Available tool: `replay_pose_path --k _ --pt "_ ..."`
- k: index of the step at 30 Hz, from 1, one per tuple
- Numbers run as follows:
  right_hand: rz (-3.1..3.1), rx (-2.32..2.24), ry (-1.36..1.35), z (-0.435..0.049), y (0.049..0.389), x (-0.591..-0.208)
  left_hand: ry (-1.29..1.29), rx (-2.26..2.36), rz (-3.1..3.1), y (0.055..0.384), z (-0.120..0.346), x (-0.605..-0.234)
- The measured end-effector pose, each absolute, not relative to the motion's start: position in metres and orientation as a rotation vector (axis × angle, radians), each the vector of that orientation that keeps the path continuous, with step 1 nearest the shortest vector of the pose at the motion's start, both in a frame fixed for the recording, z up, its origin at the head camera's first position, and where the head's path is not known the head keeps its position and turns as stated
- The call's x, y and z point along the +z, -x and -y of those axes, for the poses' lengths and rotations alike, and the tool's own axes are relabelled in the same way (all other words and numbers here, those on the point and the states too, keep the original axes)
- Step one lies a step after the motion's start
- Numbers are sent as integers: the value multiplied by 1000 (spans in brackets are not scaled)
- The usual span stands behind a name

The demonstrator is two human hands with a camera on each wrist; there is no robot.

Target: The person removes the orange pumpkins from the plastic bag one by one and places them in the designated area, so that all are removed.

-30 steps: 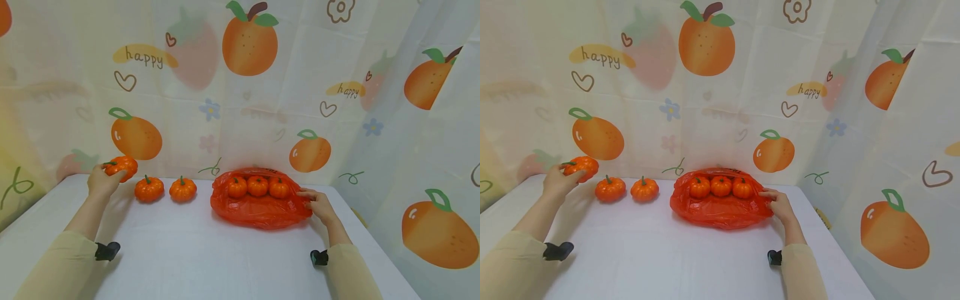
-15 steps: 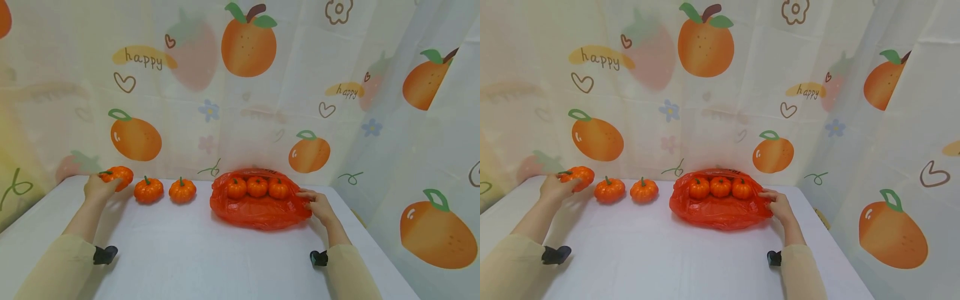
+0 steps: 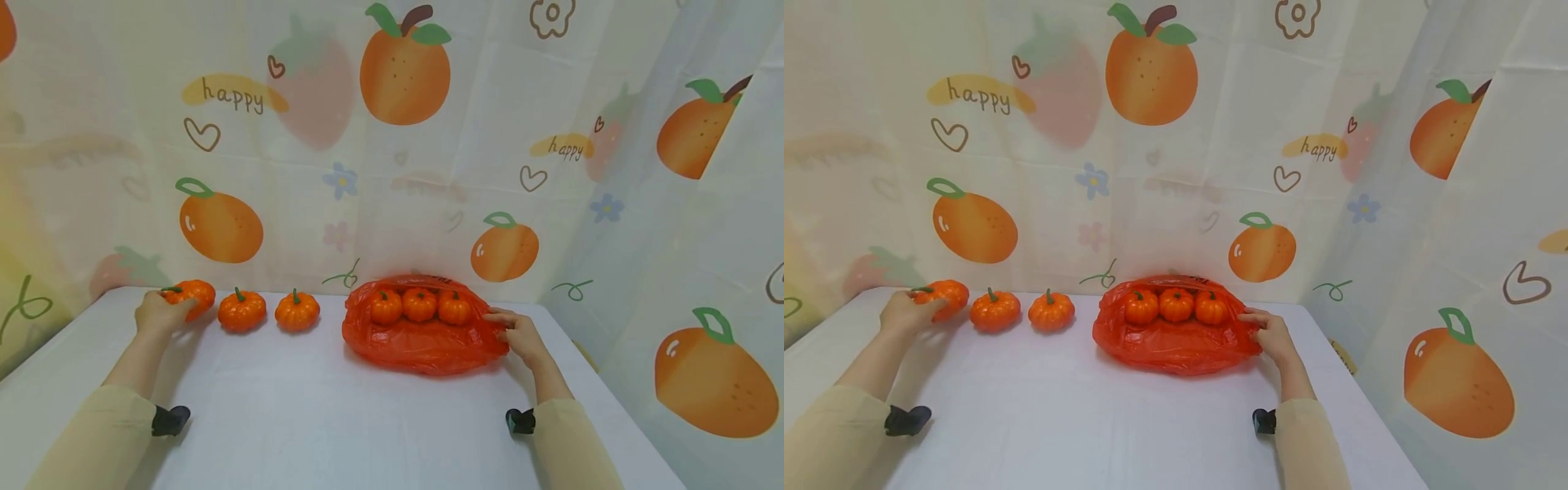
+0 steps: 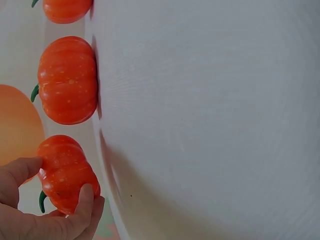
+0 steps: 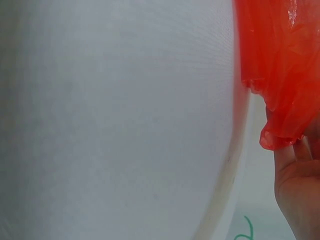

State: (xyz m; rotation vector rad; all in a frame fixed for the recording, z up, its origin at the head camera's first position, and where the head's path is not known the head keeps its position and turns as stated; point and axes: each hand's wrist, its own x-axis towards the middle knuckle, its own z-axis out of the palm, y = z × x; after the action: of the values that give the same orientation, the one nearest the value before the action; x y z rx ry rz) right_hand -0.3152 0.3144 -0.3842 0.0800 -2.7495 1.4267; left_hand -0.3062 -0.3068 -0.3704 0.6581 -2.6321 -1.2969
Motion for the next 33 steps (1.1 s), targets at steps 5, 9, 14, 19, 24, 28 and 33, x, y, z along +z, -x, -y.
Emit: replay_pose_path --k 5,9,14,19,24,28,33 --pt "2748 1428 -90 -315 316 -385 -690 -1288 2658 308 305 -373" --pt "2747 1433 -95 -315 316 -386 -710 -1284 2661 308 306 -376" --pt "2741 1443 -108 -316 316 -386 -707 -1269 2665 308 307 -378" --pt "2745 1425 -130 -318 318 -386 -710 -1288 2673 308 307 -379" --pt "2749 1424 -131 -319 319 -387 -716 -1298 2687 309 306 -378" --pt "2741 1450 -127 -319 318 -387 -710 -1272 2688 309 305 -378" --pt "2733 1464 -125 -319 317 -387 -700 -1250 2687 310 304 -379"
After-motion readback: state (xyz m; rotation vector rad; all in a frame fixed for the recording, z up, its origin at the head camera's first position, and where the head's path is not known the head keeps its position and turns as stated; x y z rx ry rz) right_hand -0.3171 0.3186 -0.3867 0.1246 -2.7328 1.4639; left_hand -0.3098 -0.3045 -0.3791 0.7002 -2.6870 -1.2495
